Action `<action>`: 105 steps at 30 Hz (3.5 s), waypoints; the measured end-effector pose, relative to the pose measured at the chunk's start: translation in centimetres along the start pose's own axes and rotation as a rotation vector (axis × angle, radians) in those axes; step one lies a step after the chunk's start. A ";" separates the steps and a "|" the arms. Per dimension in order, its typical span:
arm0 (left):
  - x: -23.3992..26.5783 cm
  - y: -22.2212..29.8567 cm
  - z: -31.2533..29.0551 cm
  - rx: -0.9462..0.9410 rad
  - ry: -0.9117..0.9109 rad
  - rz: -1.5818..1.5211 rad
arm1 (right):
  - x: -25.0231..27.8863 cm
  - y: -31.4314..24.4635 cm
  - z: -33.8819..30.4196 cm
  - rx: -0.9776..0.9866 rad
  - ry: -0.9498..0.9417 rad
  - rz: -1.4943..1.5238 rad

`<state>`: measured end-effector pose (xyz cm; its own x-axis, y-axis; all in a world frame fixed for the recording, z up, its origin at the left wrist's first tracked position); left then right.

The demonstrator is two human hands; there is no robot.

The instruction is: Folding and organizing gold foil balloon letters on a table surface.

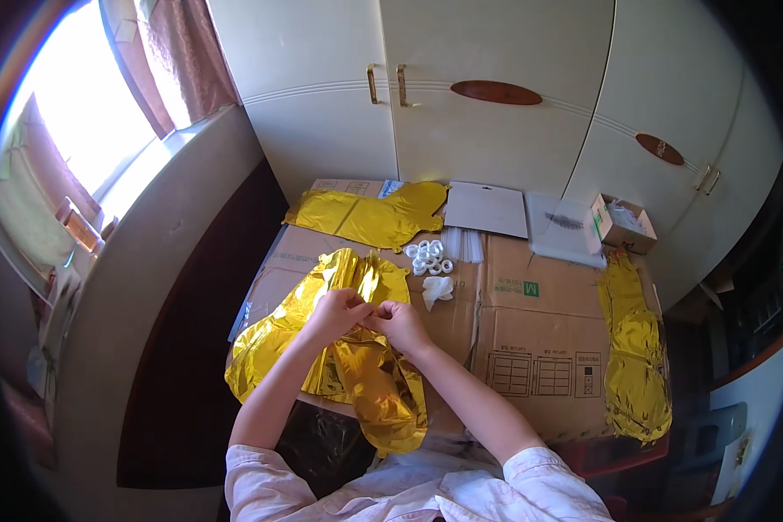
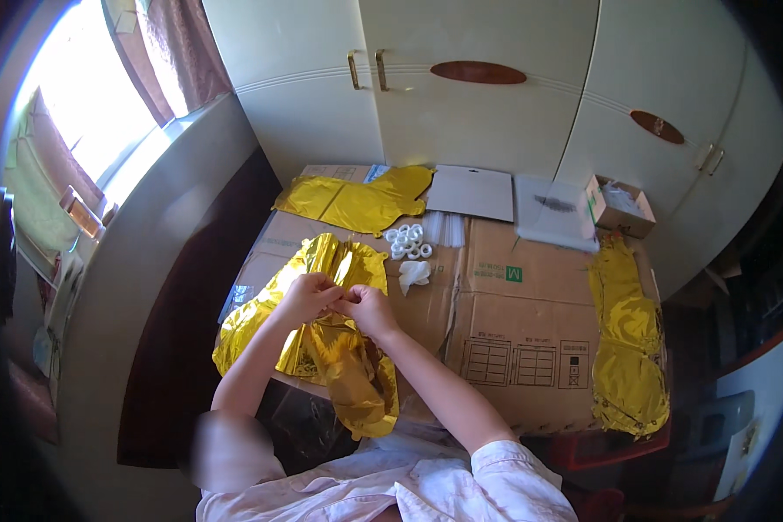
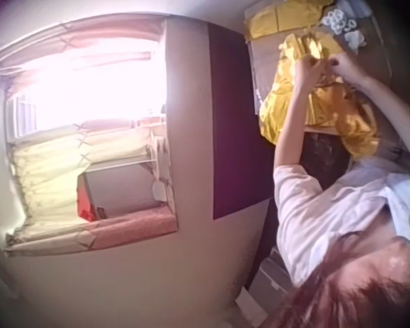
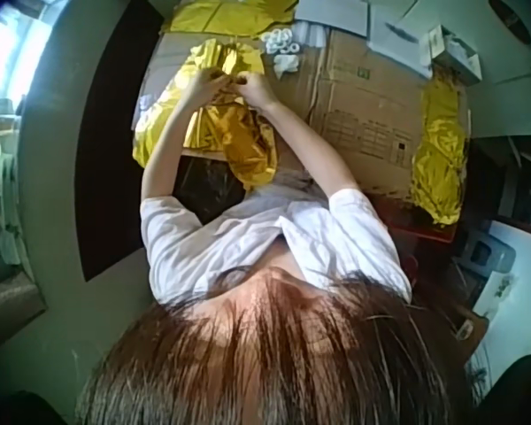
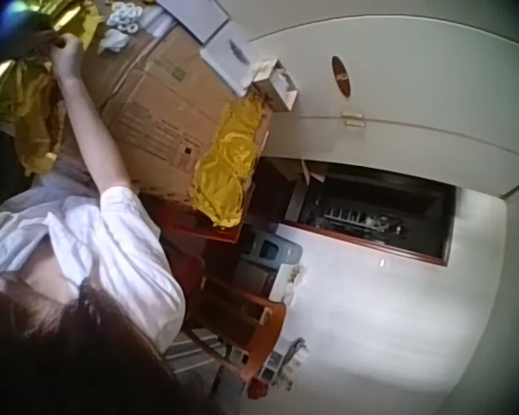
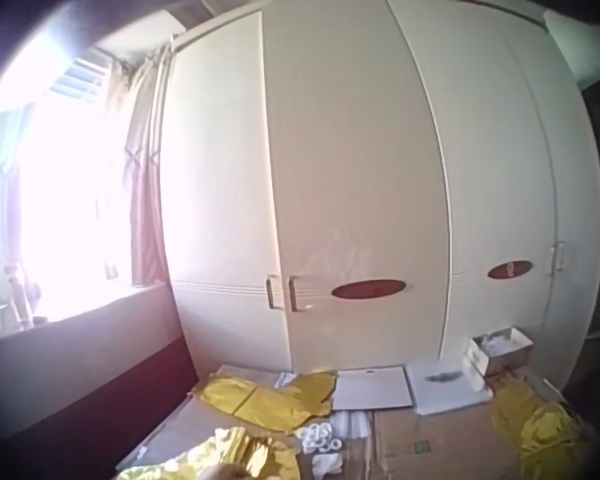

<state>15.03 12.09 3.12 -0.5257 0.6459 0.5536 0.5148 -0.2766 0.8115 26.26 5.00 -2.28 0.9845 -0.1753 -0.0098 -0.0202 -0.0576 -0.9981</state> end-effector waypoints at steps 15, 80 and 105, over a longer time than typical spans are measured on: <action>0.1 0.3 -0.2 0.122 -0.096 -0.118 | 0.2 0.1 0.5 0.078 -0.001 -0.044; 4.8 -0.9 -0.6 0.081 -0.154 -0.003 | 1.9 0.3 -2.1 -0.114 0.009 -0.010; 16.5 -10.7 -3.8 0.244 0.268 -0.038 | 2.6 1.6 -3.7 -0.129 -0.110 0.125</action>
<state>-1.68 22.97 4.27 -0.6897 0.4340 0.5797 0.6210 -0.0572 0.7817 28.17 0.77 -3.65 0.9859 -0.0814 -0.1463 -0.1583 -0.1687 -0.9729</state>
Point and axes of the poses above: each hand's wrist, its own z-axis towards the middle knuckle, its own x-axis out of the back of the hand, y = z × x, the point moved 5 cm from there along z, towards the middle knuckle, and after that the axes turned 6 degrees about -y, right-handed, at the moved point
